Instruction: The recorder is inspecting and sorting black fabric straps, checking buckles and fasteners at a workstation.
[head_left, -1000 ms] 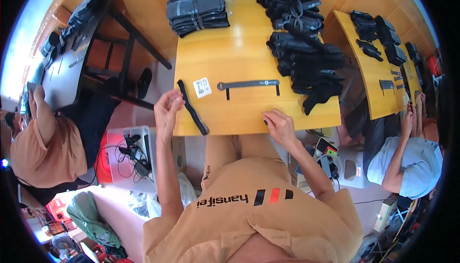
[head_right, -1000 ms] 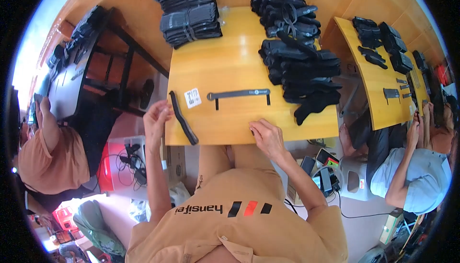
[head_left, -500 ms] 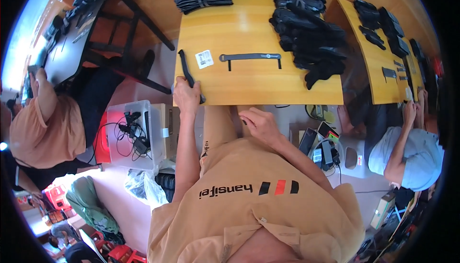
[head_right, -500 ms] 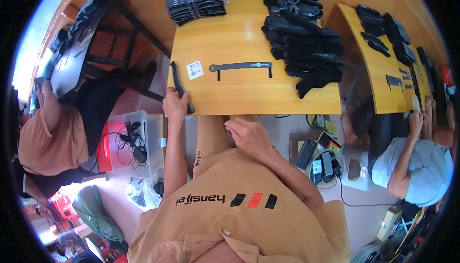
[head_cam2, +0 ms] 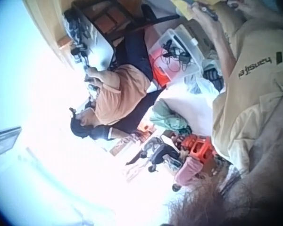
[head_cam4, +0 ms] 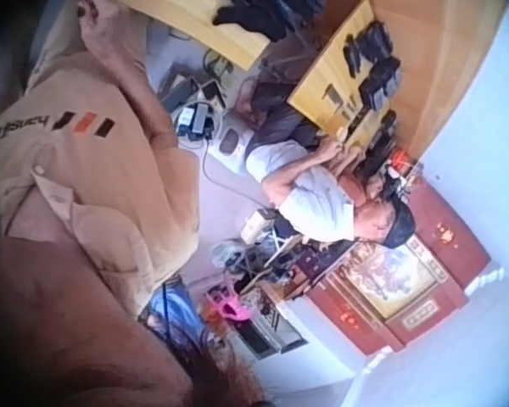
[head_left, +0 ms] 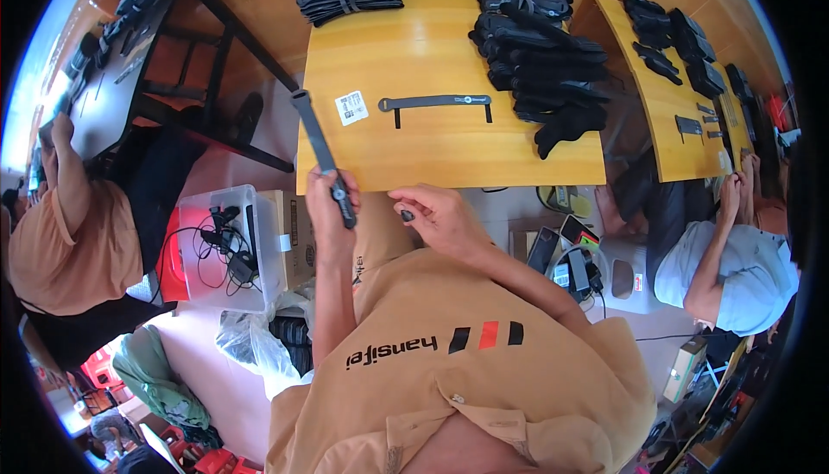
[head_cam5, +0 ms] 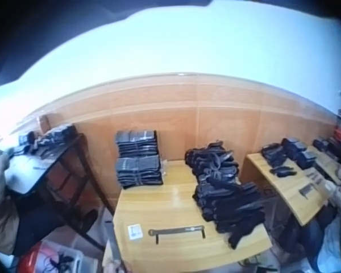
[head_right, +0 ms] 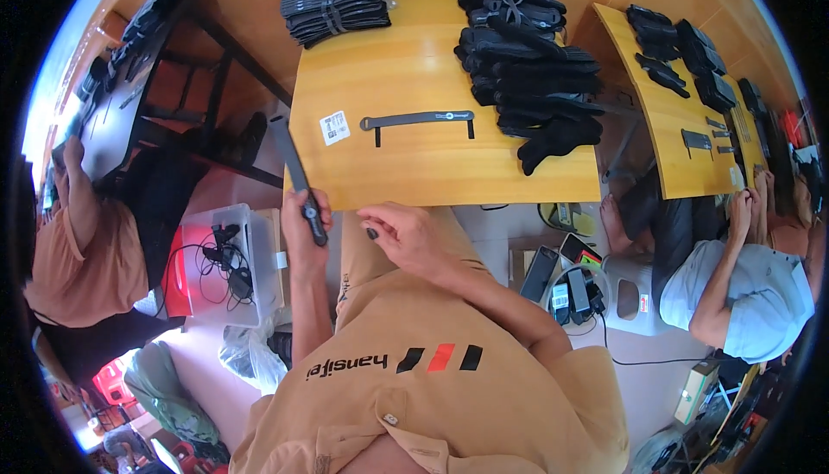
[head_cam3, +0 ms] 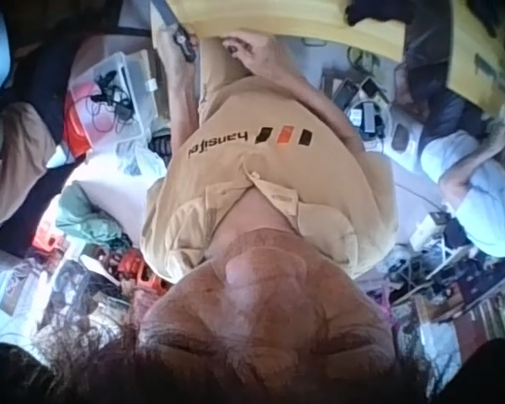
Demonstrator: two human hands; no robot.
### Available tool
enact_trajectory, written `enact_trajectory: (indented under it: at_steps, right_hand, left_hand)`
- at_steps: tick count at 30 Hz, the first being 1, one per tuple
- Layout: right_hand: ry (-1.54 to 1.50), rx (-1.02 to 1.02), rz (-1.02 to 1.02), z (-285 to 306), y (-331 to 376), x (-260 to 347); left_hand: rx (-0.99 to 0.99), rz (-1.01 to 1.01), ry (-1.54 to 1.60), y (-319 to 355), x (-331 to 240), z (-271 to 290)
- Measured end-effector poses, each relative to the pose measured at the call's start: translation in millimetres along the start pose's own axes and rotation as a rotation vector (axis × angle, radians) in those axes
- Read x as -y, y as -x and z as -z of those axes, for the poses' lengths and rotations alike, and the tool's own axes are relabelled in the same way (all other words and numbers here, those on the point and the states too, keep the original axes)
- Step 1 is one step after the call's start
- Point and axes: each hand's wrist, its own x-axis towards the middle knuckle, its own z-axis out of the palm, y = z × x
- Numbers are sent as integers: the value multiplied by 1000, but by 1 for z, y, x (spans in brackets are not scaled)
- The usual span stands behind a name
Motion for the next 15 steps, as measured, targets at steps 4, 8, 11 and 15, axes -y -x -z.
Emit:
enact_trajectory:
  at_steps: [4,8,11,15]
  right_hand:
    - [51,-29,110,-6,-2,9]
    - [40,-129,113,7,-1,-2]
    - [-43,-96,36,21,-3,8]
    - [-148,-56,-44,20,-5,23]
  left_hand:
    - [77,123,207,20,12,-18]
    - [160,204,328,19,21,-28]
    - [147,117,297,14,23,-33]
    - [211,80,261,24,9,-45]
